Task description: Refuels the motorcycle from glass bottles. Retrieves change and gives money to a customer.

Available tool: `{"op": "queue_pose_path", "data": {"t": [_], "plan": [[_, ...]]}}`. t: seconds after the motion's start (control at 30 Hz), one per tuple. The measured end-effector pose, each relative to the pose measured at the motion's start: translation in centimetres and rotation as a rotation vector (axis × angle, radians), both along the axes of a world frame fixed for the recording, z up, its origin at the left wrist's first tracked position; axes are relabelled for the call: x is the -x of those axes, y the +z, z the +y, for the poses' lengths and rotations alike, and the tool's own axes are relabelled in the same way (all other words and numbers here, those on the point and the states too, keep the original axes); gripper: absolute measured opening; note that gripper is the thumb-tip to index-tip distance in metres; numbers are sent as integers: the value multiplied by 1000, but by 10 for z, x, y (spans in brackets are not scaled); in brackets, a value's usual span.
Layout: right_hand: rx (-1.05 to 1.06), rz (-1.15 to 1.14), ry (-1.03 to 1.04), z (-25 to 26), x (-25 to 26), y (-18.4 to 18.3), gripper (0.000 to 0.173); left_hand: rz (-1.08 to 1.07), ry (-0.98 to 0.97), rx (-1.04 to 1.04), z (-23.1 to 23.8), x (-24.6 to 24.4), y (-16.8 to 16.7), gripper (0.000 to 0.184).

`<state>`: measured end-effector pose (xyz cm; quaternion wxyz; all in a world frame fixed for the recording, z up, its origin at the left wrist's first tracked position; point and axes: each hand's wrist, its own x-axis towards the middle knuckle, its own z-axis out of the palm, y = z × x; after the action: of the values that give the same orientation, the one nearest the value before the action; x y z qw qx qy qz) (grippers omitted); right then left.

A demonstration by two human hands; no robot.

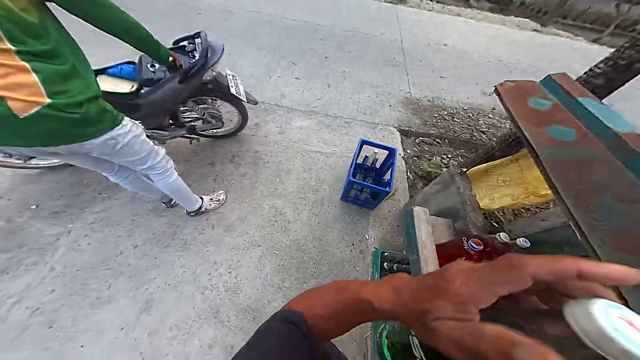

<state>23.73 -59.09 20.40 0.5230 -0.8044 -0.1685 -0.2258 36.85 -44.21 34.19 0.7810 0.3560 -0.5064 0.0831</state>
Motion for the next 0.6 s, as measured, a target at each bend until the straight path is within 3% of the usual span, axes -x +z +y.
{"op": "queue_pose_path", "data": {"t": [0.1, 0.17, 0.27, 0.37, 0.53, 0.6], "plan": [[48, 29, -23, 1, -4, -7, 80, -40, -21, -29, -4, -3, 12, 46], [44, 69, -63, -8, 0, -18, 81, -77, 66, -76, -20, 0, 1, 35], [-7, 177, -210, -26, 11, -32, 89, -35, 371, -174, -57, 2, -20, 24], [-41, 237, -402, -43, 17, -49, 114, 88, 600, -248, -100, 12, -42, 24], [-92, 145, -513, -107, 45, -81, 105, 106, 208, -502, -130, 50, -74, 56], [-91, 114, -510, -127, 62, -89, 104, 91, 195, -516, -139, 58, -84, 46]]}}
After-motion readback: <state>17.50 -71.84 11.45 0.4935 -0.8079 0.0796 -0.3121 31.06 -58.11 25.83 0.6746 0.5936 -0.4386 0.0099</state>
